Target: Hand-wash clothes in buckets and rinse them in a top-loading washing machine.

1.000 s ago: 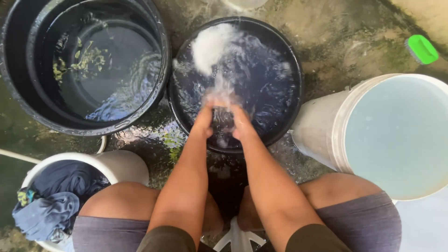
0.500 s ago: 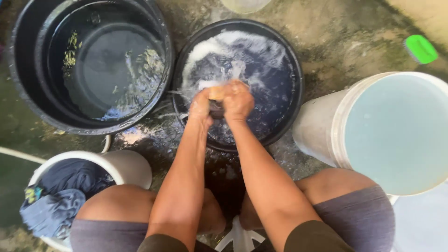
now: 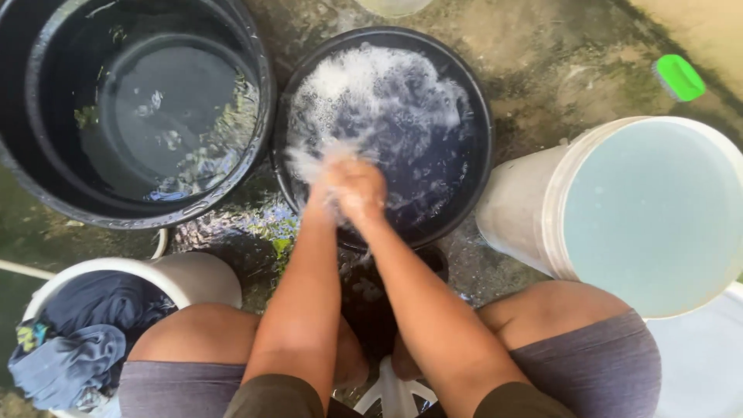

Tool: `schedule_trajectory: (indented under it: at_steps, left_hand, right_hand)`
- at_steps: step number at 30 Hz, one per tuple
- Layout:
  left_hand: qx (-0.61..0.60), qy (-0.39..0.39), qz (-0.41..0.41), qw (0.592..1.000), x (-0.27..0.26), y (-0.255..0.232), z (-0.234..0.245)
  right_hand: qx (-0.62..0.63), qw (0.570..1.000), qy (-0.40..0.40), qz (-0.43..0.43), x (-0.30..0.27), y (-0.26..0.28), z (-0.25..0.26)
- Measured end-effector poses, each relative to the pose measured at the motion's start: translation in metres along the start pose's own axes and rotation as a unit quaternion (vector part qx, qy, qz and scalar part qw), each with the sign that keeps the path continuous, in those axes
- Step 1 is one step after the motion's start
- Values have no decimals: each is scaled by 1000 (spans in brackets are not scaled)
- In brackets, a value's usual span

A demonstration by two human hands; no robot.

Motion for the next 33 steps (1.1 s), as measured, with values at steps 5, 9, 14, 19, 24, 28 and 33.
schedule_trajectory:
  at_steps: [5, 9, 14, 19, 24, 28, 33]
  left_hand:
    - [-46, 18, -28, 998, 17, 0, 6]
    - [5, 54, -93, 994, 39, 2, 2]
    - [376, -93, -205, 899, 51, 7, 49]
    - [100, -36, -226, 968, 67, 10, 60]
    - [72, 17, -120, 990, -31, -43, -9]
    - [-139, 171, -142, 965, -57, -66, -35]
    - [-295, 218, -201, 908, -80, -86, -34]
  right_hand:
    - [-113, 978, -47, 168, 19, 7, 2]
    - [161, 973, -165, -30, 99, -106, 57]
    - [71, 993, -47, -79, 53, -83, 28]
    - [-81, 981, -96, 146, -1, -3, 12]
    - [314, 941, 103, -80, 9, 18, 11]
    - [101, 994, -1, 35, -36, 92, 29]
    - [-17, 877, -177, 447, -110, 174, 56]
Point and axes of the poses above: each hand's wrist, its own x-axis towards the middle knuckle, its own z-axis out of the back of the hand, y = z × x, the point moved 10 cm from there along x, towards the middle knuckle, and after that the axes turned 9 degrees about -z, right-handed, at the moved point
